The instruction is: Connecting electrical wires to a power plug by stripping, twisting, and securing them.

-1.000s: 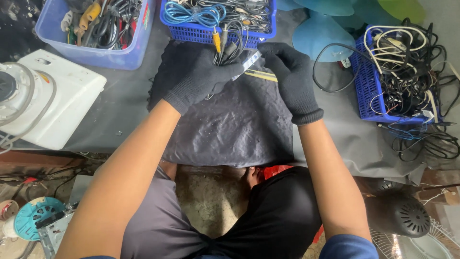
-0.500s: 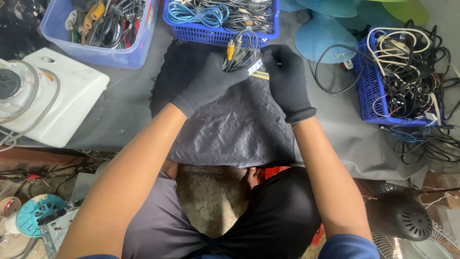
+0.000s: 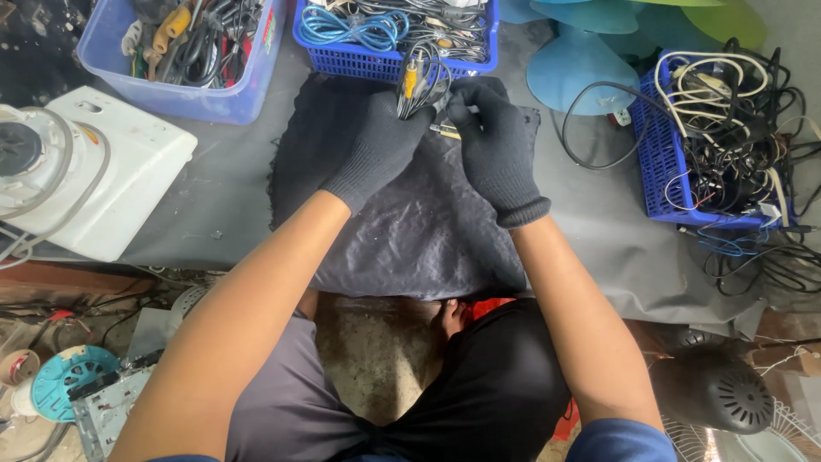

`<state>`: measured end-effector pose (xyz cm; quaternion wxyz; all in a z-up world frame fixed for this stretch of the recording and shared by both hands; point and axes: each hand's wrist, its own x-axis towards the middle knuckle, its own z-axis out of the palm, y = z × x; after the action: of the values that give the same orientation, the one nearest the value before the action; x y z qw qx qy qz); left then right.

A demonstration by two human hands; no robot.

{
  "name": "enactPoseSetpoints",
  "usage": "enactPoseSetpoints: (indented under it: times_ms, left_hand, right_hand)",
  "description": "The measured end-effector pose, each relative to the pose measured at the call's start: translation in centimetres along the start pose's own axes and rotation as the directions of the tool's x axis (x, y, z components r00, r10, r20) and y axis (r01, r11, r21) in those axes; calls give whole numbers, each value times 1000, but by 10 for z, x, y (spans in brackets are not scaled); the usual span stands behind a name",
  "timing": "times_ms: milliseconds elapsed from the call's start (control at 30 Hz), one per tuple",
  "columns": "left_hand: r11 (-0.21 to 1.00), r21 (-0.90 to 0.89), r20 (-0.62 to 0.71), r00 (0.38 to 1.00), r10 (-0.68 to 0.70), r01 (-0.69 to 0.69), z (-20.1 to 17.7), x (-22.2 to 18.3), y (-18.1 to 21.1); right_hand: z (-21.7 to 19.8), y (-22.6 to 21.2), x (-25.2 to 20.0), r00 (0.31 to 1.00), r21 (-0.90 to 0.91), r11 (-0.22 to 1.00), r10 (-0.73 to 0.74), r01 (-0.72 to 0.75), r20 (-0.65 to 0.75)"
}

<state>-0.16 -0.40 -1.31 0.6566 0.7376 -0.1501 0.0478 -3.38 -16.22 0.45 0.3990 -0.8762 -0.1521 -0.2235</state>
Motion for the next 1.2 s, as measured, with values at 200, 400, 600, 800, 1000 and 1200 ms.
enactPoseSetpoints:
  times_ms: [200,400,600,800,1000,1200]
  left_hand:
    - [994,70,43,995,-87,83,-5,1,1]
    - [977,-4,116,971,-211,213,-14,-6,23]
    - [1000,18,30,999,9,-9,-2,5,-11]
    - [983,71,212,960,-183,172,-24,-5,12]
    - [703,709,59,998,22,-57,-61,-13,53]
    - [672,726,109,990,95,-144,-22,22,-57]
  right_hand:
    - [-1,-4,-1,999,3,999,-46,46,7]
    - [-9,11,1,997,23,997,68,-67,-42]
    - [0,1,0,997,-31,996,-79,79,9]
    - [-12,10,3,999,41,999,17,-16,-41]
    - [-31,-13,3,972,40,984,-176,172,153]
    - [-13,-19,3,894,-152,899,-362,410,264]
